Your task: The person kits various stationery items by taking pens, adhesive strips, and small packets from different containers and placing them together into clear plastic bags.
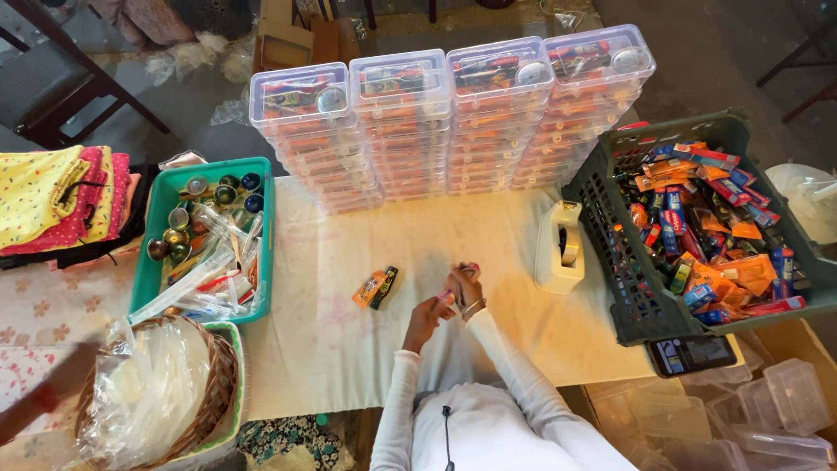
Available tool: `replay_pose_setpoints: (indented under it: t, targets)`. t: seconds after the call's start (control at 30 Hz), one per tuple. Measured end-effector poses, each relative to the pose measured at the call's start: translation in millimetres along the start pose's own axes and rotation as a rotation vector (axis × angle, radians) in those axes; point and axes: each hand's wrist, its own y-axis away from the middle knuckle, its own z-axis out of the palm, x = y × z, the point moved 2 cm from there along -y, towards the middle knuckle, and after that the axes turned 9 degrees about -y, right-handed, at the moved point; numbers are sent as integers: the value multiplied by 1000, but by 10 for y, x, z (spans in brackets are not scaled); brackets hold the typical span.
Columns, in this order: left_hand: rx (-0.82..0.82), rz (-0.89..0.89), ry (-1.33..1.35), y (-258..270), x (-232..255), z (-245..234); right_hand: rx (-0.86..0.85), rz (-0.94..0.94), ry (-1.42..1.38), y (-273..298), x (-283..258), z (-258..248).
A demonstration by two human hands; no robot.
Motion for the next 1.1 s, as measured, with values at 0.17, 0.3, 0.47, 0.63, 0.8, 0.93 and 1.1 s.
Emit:
replay_pose_setpoints:
  t: [0.17,0.3,0.47,0.63,0.8,0.93,1.1]
  targets:
    - [204,352,-229,21,-48,5,-80,89,185,247,-19,242]
    - [31,106,-65,213,193,-129,-55,3,120,27,-106,44]
    - [79,227,-166,186,253,36,95,-50,145,-110,47,-207]
    - [85,239,-233,198,299,-46,55,2,230,88,-11,87]
    - [-100,-29,31,268,240,-124,12,-100,188,82,-291,57]
    - [-131,-118,204,225,157,-109,-158,-102,203,111,-447,114]
    - [-232,-191,503,26,-263,-85,-386,-112,249,173,-628,219]
